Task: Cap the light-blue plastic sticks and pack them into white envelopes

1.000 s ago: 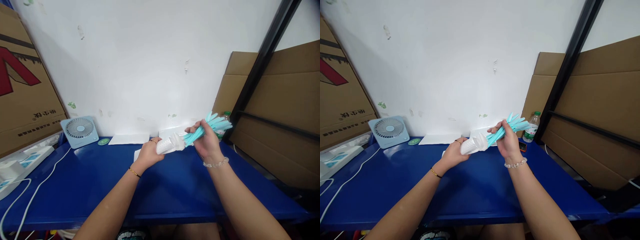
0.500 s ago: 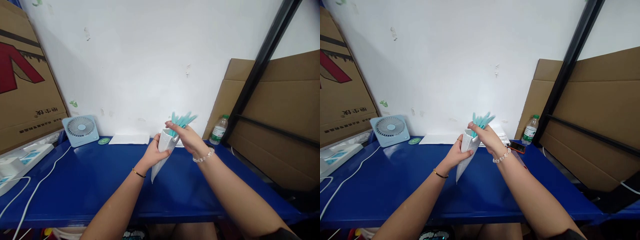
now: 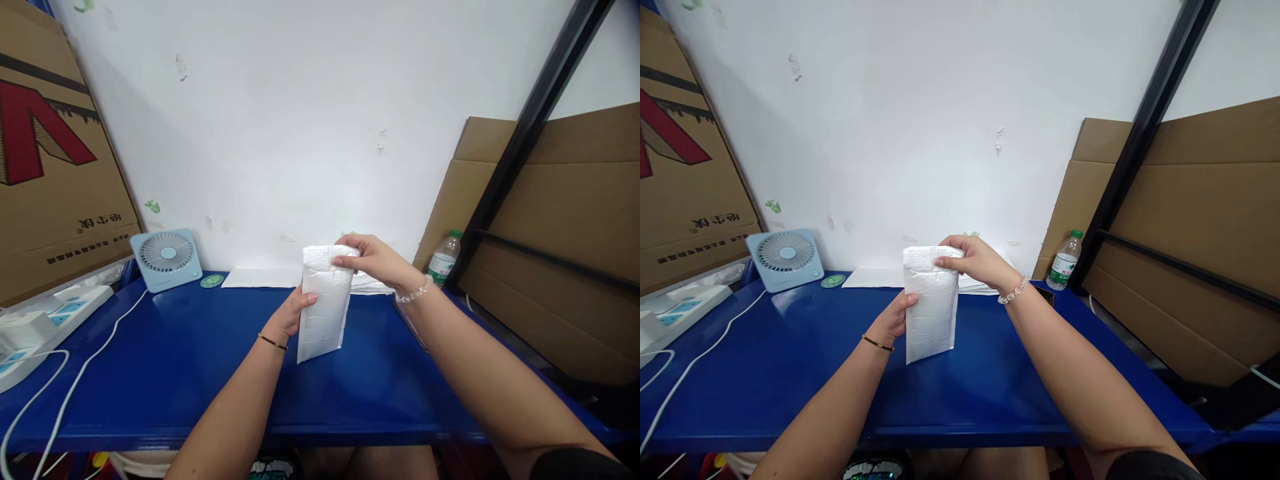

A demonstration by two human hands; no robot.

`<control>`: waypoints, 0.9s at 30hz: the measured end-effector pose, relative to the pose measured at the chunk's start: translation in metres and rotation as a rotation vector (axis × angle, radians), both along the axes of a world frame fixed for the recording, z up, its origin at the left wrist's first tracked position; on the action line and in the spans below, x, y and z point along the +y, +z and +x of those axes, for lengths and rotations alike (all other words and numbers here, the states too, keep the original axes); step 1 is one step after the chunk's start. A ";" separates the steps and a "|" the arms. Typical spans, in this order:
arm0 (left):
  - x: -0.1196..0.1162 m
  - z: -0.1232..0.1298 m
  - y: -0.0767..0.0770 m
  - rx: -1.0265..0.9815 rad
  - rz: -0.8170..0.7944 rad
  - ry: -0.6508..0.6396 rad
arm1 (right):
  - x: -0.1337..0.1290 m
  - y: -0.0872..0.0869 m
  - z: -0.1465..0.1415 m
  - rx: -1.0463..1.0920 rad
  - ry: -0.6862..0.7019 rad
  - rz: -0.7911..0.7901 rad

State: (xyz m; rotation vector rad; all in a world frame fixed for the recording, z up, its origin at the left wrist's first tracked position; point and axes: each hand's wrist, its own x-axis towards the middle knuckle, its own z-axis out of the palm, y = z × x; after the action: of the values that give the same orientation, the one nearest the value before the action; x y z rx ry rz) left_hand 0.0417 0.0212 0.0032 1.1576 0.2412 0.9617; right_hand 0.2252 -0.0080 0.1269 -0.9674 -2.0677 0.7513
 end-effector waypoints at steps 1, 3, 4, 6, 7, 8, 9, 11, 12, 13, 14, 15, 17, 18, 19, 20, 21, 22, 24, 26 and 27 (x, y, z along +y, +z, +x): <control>-0.001 -0.001 0.002 0.035 -0.012 0.057 | 0.001 -0.002 0.000 -0.003 -0.089 0.088; -0.003 -0.001 0.005 0.100 -0.038 0.163 | 0.003 -0.006 -0.001 -0.032 -0.239 0.288; -0.004 0.000 0.006 0.120 -0.048 0.199 | 0.003 -0.007 -0.002 -0.064 -0.278 0.378; -0.005 0.001 0.008 0.138 -0.047 0.228 | 0.003 -0.007 -0.002 -0.163 -0.252 0.490; -0.006 0.002 0.008 0.150 -0.038 0.225 | 0.004 -0.006 -0.002 -0.221 -0.199 0.498; -0.006 0.003 0.009 0.165 -0.028 0.215 | 0.004 -0.005 -0.002 -0.275 -0.140 0.477; -0.005 0.003 0.009 0.174 -0.017 0.209 | 0.006 -0.003 -0.001 -0.313 -0.097 0.439; -0.001 0.003 0.008 0.148 0.012 0.258 | 0.013 0.000 0.004 -0.314 -0.104 0.366; 0.003 0.002 0.007 0.116 0.024 0.335 | 0.019 0.000 0.009 -0.277 -0.165 0.343; 0.007 0.000 0.006 0.079 0.027 0.448 | 0.026 -0.001 0.016 -0.220 -0.255 0.329; 0.012 -0.003 0.004 0.047 0.017 0.578 | 0.035 -0.004 0.026 -0.147 -0.371 0.319; 0.018 -0.005 0.001 0.027 -0.010 0.712 | 0.046 -0.009 0.037 -0.081 -0.498 0.298; 0.028 -0.011 -0.006 0.014 -0.122 0.886 | 0.068 -0.024 0.062 0.047 -0.754 0.227; 0.033 -0.013 -0.009 0.012 -0.196 0.917 | 0.079 -0.035 0.076 0.059 -0.869 0.151; 0.036 -0.014 -0.012 0.009 -0.278 0.919 | 0.088 -0.046 0.088 0.020 -0.983 0.069; 0.039 -0.015 -0.015 0.004 -0.365 0.904 | 0.096 -0.057 0.100 -0.068 -1.086 0.006; 0.042 -0.015 -0.018 -0.003 -0.450 0.883 | 0.102 -0.068 0.109 -0.109 -1.120 -0.026; 0.044 -0.015 -0.020 -0.011 -0.525 0.863 | 0.106 -0.077 0.117 -0.145 -1.143 -0.050; 0.047 -0.015 -0.023 -0.022 -0.639 0.840 | 0.109 -0.090 0.124 -0.201 -1.184 -0.064; 0.050 -0.017 -0.026 -0.023 -0.713 0.843 | 0.110 -0.096 0.119 -0.275 -1.237 0.035; 0.051 -0.018 -0.028 -0.022 -0.741 0.847 | 0.110 -0.097 0.112 -0.316 -1.243 0.128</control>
State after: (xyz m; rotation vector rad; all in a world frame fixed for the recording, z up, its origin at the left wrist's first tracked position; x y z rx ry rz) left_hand 0.0240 0.0724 -0.0244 0.3242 1.0306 1.4382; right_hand 0.3371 0.1024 0.0294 -2.0255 -1.2743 -0.2041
